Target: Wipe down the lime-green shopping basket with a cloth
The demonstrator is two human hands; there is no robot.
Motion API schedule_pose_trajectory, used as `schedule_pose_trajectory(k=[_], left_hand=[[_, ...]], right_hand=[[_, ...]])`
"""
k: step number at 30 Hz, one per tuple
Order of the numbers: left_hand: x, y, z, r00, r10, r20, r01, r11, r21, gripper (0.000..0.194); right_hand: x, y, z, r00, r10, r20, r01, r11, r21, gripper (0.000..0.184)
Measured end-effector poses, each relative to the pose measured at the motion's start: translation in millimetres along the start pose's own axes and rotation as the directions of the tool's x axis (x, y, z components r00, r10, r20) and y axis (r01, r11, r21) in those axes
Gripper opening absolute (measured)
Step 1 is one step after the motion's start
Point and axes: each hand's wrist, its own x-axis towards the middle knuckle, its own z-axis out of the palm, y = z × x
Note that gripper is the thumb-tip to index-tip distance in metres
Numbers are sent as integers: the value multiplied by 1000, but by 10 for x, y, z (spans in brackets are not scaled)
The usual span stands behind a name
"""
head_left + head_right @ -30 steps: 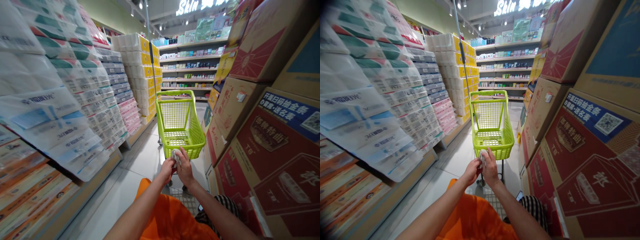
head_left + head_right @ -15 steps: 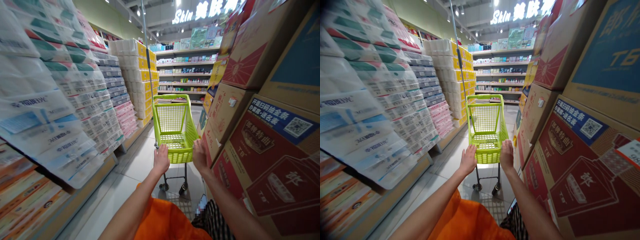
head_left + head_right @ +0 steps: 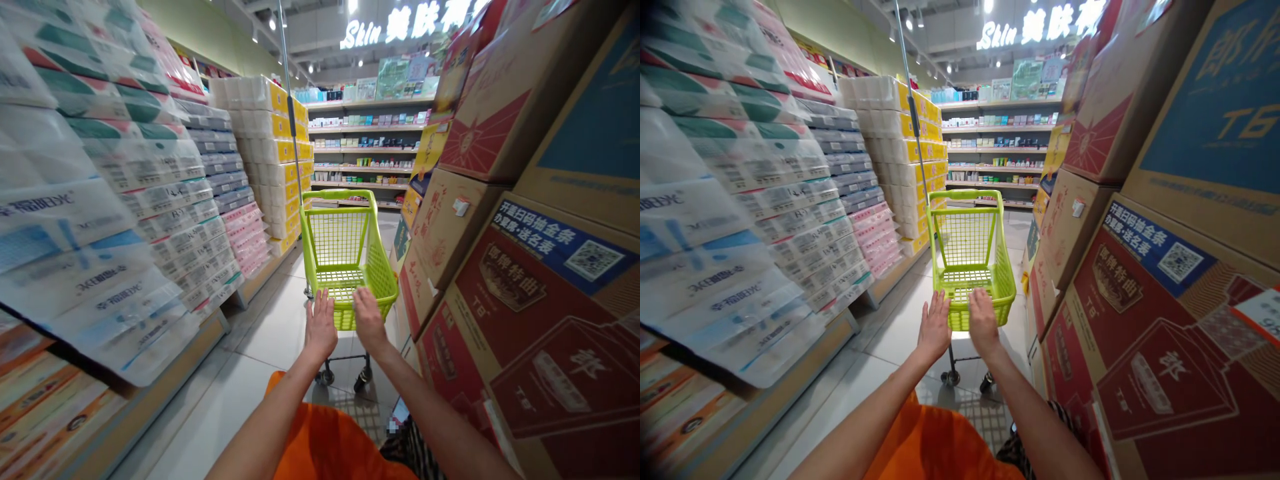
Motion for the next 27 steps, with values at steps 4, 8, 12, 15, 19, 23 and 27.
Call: schedule_pose_trajectory(k=[4, 8, 12, 15, 19, 23, 27], left_hand=[[-11, -48, -4, 1000, -11, -14, 11, 1000, 6, 59], [-12, -93, -8, 1000, 5, -15, -5, 1000, -15, 61], [-10, -91, 30, 999, -25, -42, 24, 999, -27, 63], [-16, -116, 30, 999, -6, -38, 6, 1000, -16, 64], [-23, -141, 10, 1000, 11, -23, -11, 1000, -15, 63], [-21, -101, 32, 1000, -4, -30, 3, 1000, -12, 64], [-26, -100, 33, 999, -1, -39, 1, 1000, 5, 64]], right_hand=[[4, -198, 104, 989, -125, 83, 119, 990, 72, 42], [69, 236, -133, 988, 132, -75, -137, 989, -56, 39], [42, 88, -44, 993, 93, -71, -96, 995, -37, 39], [0, -183, 102, 994, -100, 53, 99, 995, 24, 39], [17, 82, -39, 1000, -1, 0, 1, 1000, -25, 42], [43, 260, -140, 987, 136, -80, -143, 985, -96, 40], [4, -90, 21, 997, -62, 51, 62, 998, -16, 43]])
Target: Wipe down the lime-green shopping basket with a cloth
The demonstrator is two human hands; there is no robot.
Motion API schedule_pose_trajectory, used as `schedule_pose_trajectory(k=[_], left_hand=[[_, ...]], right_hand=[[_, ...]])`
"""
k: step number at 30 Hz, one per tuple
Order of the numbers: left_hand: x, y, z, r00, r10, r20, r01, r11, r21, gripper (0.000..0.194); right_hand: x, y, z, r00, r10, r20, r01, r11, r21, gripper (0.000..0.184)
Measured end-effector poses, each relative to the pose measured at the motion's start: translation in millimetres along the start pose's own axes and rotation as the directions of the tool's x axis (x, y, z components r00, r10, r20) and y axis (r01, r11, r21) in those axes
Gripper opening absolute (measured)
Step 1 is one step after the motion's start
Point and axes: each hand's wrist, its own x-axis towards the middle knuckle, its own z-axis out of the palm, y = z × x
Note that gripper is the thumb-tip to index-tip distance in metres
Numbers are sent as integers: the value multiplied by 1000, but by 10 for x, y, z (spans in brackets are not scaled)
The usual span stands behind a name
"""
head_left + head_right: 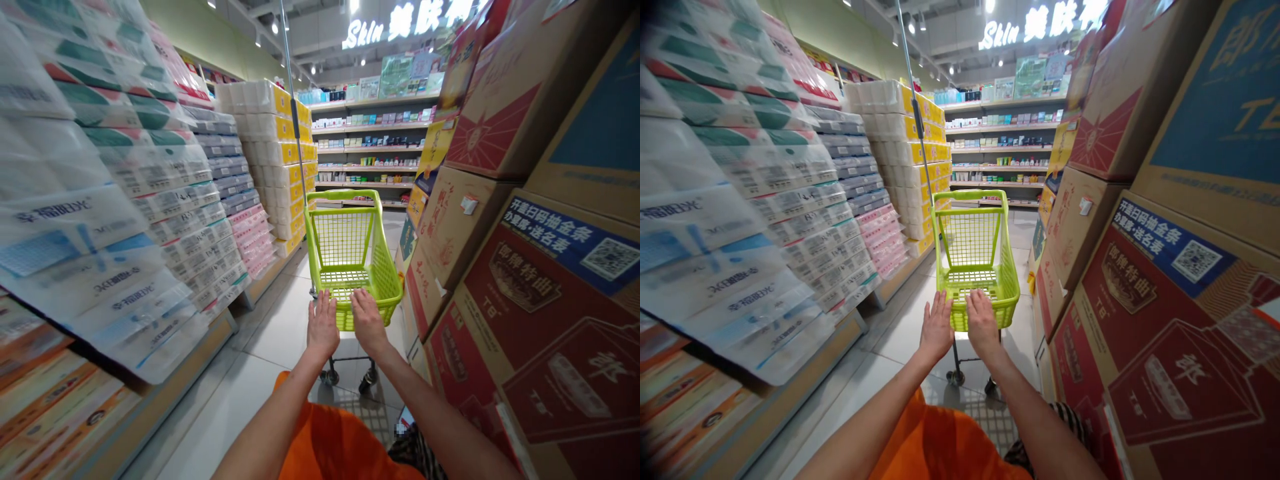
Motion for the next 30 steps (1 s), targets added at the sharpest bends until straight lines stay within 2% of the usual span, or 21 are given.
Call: schedule_pose_trajectory(k=[2, 3, 7, 9, 13, 15, 17, 20, 22, 25, 27, 28, 30], left_hand=[[-8, -26, -13, 1000, 10, 2, -10, 1000, 8, 63], [-13, -37, -18, 1000, 10, 2, -10, 1000, 12, 64], [-29, -32, -7, 1000, -9, -7, 9, 1000, 19, 68], [-35, -7, 8, 1000, -19, -9, 19, 1000, 21, 70], [-40, 5, 10, 1000, 4, 7, -4, 999, 33, 68], [-44, -11, -2, 1000, 20, 12, -21, 999, 38, 66], [-47, -22, -11, 1000, 25, 10, -25, 999, 35, 66], [-49, -3, -8, 1000, 22, 2, -22, 1000, 20, 67], [-47, 23, 1, 1000, 11, -12, -11, 1000, 19, 69], [-48, 38, 12, 999, 10, -31, -9, 999, 34, 68], [-55, 22, 16, 999, 32, -36, -30, 999, 44, 67], [-60, 10, 21, 998, 45, -41, -43, 998, 48, 67], [-74, -7, 38, 996, 70, -59, -66, 996, 58, 69]], right_hand=[[-17, -19, -3, 998, -49, 41, 48, 999, 20, 46], [-26, 47, -39, 999, -28, 36, 28, 1000, 10, 46], [-40, 403, -203, 979, 179, -98, -186, 980, -65, 43], [-38, 346, -166, 973, 197, -118, -205, 977, -57, 43], [-41, -108, 52, 1000, -15, 7, 15, 999, 42, 43], [-48, -144, 55, 994, -93, 50, 90, 994, 68, 43], [-54, 37, -45, 999, -35, 20, 34, 999, 40, 43], [-56, 370, -213, 979, 176, -105, -181, 983, -35, 41], [-59, 374, -220, 966, 214, -143, -223, 974, -46, 39], [-60, 78, -88, 996, 56, -73, -55, 998, 7, 40], [-54, -60, -30, 998, -67, -1, 66, 997, 50, 41], [-51, -54, -35, 996, -86, 11, 86, 995, 55, 41], [-48, 97, -108, 1000, -11, -28, 12, 1000, 21, 41]])
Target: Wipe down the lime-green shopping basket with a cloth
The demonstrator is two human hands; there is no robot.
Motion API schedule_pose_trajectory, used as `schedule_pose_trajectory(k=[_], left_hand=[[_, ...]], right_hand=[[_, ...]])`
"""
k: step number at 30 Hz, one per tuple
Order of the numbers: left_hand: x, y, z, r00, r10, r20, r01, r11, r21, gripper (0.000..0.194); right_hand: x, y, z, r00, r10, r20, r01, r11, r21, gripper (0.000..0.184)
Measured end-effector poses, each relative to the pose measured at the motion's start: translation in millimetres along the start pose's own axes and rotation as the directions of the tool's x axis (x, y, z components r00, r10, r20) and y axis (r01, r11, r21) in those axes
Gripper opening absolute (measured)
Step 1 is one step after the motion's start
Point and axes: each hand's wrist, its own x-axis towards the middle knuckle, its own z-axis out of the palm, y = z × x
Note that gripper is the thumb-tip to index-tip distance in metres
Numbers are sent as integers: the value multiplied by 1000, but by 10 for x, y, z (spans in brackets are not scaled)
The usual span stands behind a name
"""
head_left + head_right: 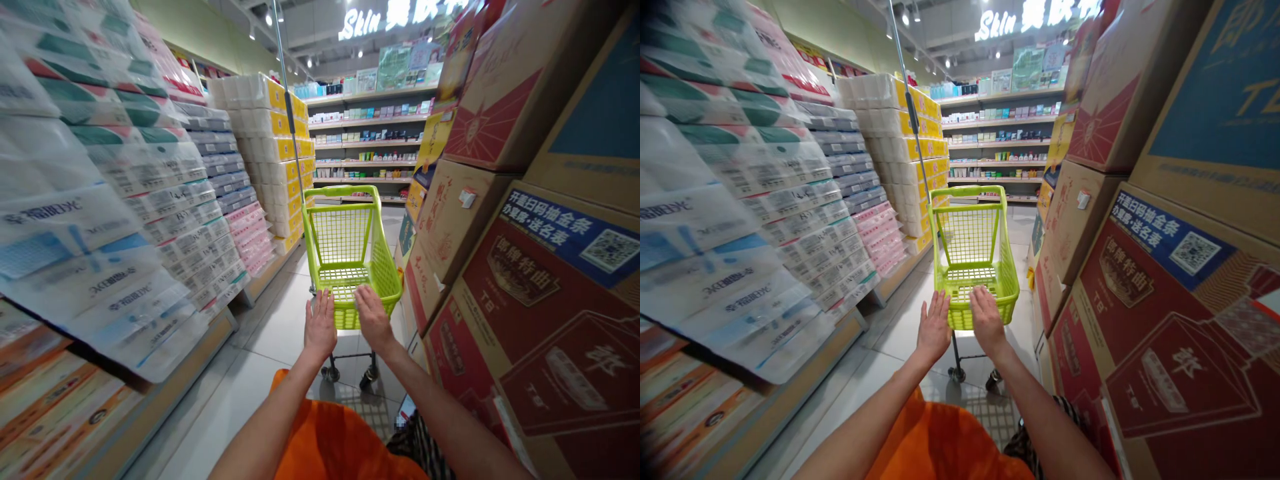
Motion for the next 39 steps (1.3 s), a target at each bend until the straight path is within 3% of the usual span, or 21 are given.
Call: schedule_pose_trajectory(k=[4, 6, 10, 12, 15, 17, 20, 23, 25, 28, 30, 32, 36, 39], left_hand=[[-18, 40, 60, 999, 3, -42, -3, 1000, -4, 77], [-17, 75, 78, 999, 1, -54, -2, 1000, -7, 79], [-16, 90, 56, 998, 32, -44, -32, 999, 4, 72], [-22, 80, 35, 999, 30, -42, -30, 1000, 3, 69], [-34, 89, 28, 998, 17, -56, -18, 1000, -9, 71], [-39, 113, 37, 998, 8, -66, -9, 1000, -15, 71], [-31, 120, 34, 999, 10, -52, -11, 1000, -12, 68], [16, 47, -24, 999, 39, -5, -39, 999, -1, 64], [65, -24, -80, 999, 27, 20, -28, 1000, 12, 63], [123, -81, -127, 999, 12, 53, -14, 999, 31, 62], [129, -70, -117, 998, 17, 65, -20, 999, 37, 62], [116, -45, -91, 998, 28, 60, -30, 999, 45, 63], [155, -107, -104, 992, 106, 69, -109, 993, 38, 55], [309, -261, -207, 975, 193, 106, -195, 981, 7, 41]], right_hand=[[-9, 269, -136, 960, 241, -141, -253, 964, -78, 40], [-20, 140, -83, 973, 201, -113, -207, 977, -49, 41], [-24, -148, 33, 999, -38, 28, 37, 998, 57, 42], [-20, -27, -30, 1000, -1, 3, 1, 1000, 29, 42], [-14, 285, -176, 971, 206, -119, -217, 973, -81, 43], [-11, 305, -180, 957, 251, -143, -267, 958, -106, 41], [-5, -9, -25, 993, 102, -55, -104, 994, -33, 40], [-6, -215, 75, 997, -73, 30, 71, 995, 63, 40], [-19, -88, 19, 1000, -24, 1, 24, 999, 45, 40], [-36, 237, -123, 975, 198, -100, -204, 978, -48, 39], [-32, 272, -137, 956, 261, -131, -272, 960, -73, 39], [-17, 99, -62, 975, 196, -104, -202, 978, -45, 39], [8, -300, 106, 999, -45, 1, 45, 996, 73, 41], [-14, -179, 72, 998, 53, -45, -51, 997, 56, 41]])
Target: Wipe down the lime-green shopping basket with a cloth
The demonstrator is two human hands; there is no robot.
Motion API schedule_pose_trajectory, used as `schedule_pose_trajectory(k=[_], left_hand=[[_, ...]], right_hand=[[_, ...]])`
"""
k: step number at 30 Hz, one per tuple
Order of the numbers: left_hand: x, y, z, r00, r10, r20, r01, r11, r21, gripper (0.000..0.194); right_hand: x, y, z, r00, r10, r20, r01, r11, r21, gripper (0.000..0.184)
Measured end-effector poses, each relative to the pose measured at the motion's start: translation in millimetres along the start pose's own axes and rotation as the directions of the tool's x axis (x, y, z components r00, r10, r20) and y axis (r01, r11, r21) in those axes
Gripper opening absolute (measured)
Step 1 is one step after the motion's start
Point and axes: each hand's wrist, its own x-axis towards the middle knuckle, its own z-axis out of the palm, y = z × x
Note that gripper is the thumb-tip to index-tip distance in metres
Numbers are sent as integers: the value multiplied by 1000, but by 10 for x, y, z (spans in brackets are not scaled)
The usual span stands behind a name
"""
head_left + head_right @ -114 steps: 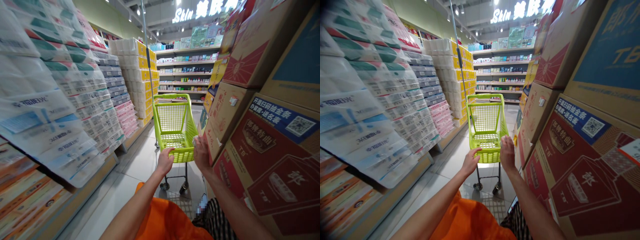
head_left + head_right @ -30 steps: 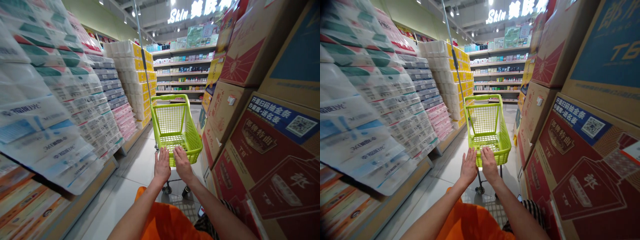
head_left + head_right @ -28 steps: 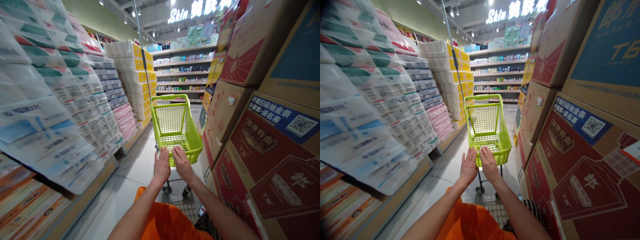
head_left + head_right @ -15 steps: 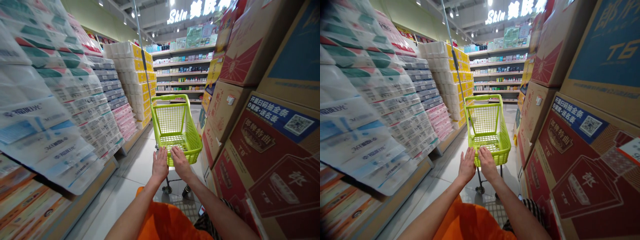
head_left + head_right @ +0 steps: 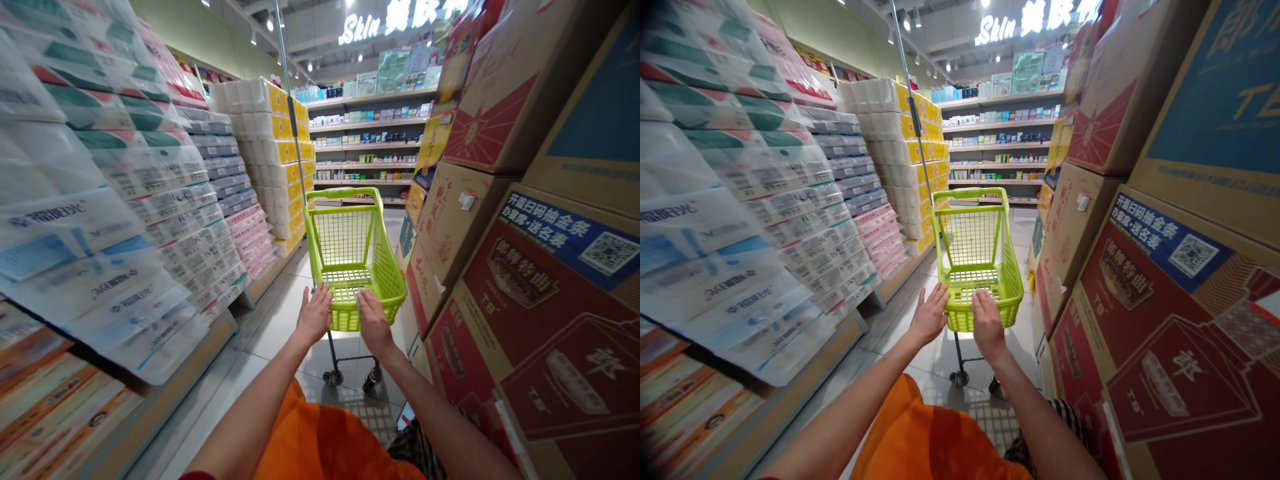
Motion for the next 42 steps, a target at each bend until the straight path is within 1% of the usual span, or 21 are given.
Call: schedule_pose_trajectory(k=[2, 3, 4, 6, 9, 12, 14, 16, 18, 20, 22, 23, 26, 28, 29, 31, 33, 35, 37, 39, 42], left_hand=[[107, -116, -90, 995, 87, 38, -87, 996, -19, 26], [163, -155, -130, 989, 134, 60, -132, 991, -26, 20], [216, -174, -162, 981, 173, 83, -171, 985, -28, 15], [307, -143, -200, 969, 216, 120, -216, 976, -14, 13], [397, 74, -184, 972, 208, 113, -212, 977, 19, 15], [453, 417, -126, 980, 183, 75, -184, 983, 6, 17], [485, 620, -102, 979, 186, 81, -185, 982, -26, 17], [512, 719, -105, 975, 207, 84, -201, 977, -69, 17], [535, 678, -127, 980, 184, 74, -177, 980, -94, 29], [557, 532, -154, 993, 85, 80, -78, 994, -77, 48], [579, 364, -169, 993, -28, 116, 32, 999, -27, 60], [587, 300, -168, 989, -56, 135, 57, 998, -1, 62], [590, 238, -148, 987, -51, 155, 45, 998, 47, 66], [575, 255, -145, 989, -20, 146, 12, 998, 55, 68], [566, 250, -154, 989, 3, 145, -10, 999, 51, 69], [548, 174, -197, 988, 11, 152, -18, 999, 40, 69], [526, 5, -262, 987, -94, 133, 87, 995, 56, 67], [496, -193, -326, 976, -203, 84, 196, 977, 89, 65], [460, -331, -370, 976, -212, 47, 206, 972, 111, 64], [425, -362, -395, 984, -172, 51, 165, 980, 110, 63], [385, -270, -414, 983, -169, 69, 163, 983, 86, 65]], right_hand=[[-9, 210, -67, 996, 88, -35, -88, 996, -20, 40], [-12, 313, -94, 994, 105, -36, -106, 994, -20, 40], [-14, 403, -113, 994, 106, -23, -106, 994, -14, 39], [-11, 543, -131, 995, 100, 4, -100, 995, -2, 39], [3, 732, -148, 993, 117, 30, -117, 993, 0, 39], [24, 1007, -215, 986, 163, 43, -163, 987, -11, 40], [45, 1218, -286, 976, 208, 58, -207, 978, -19, 41], [69, 1387, -362, 964, 259, 66, -258, 966, -23, 42], [89, 1453, -425, 952, 295, 75, -294, 955, -22, 42], [93, 1379, -463, 946, 309, 92, -310, 951, -8, 41], [90, 1167, -466, 946, 307, 104, -310, 951, 7, 39], [90, 1025, -453, 948, 300, 102, -303, 953, 13, 39], [123, 579, -360, 967, 250, 56, -252, 967, 32, 40], [155, 392, -288, 978, 210, 11, -210, 977, 29, 41], [160, 361, -265, 980, 199, -11, -199, 980, 15, 41], [136, 436, -265, 980, 199, -26, -200, 979, -30, 41], [74, 649, -323, 972, 234, -17, -235, 969, -77, 41], [24, 877, -390, 957, 290, -22, -291, 950, -114, 43], [46, 969, -390, 941, 334, -57, -339, 932, -126, 44], [165, 848, -281, 946, 316, -72, -322, 942, -97, 43], [443, 422, 5, 986, 165, 8, -165, 986, 1, 42]])
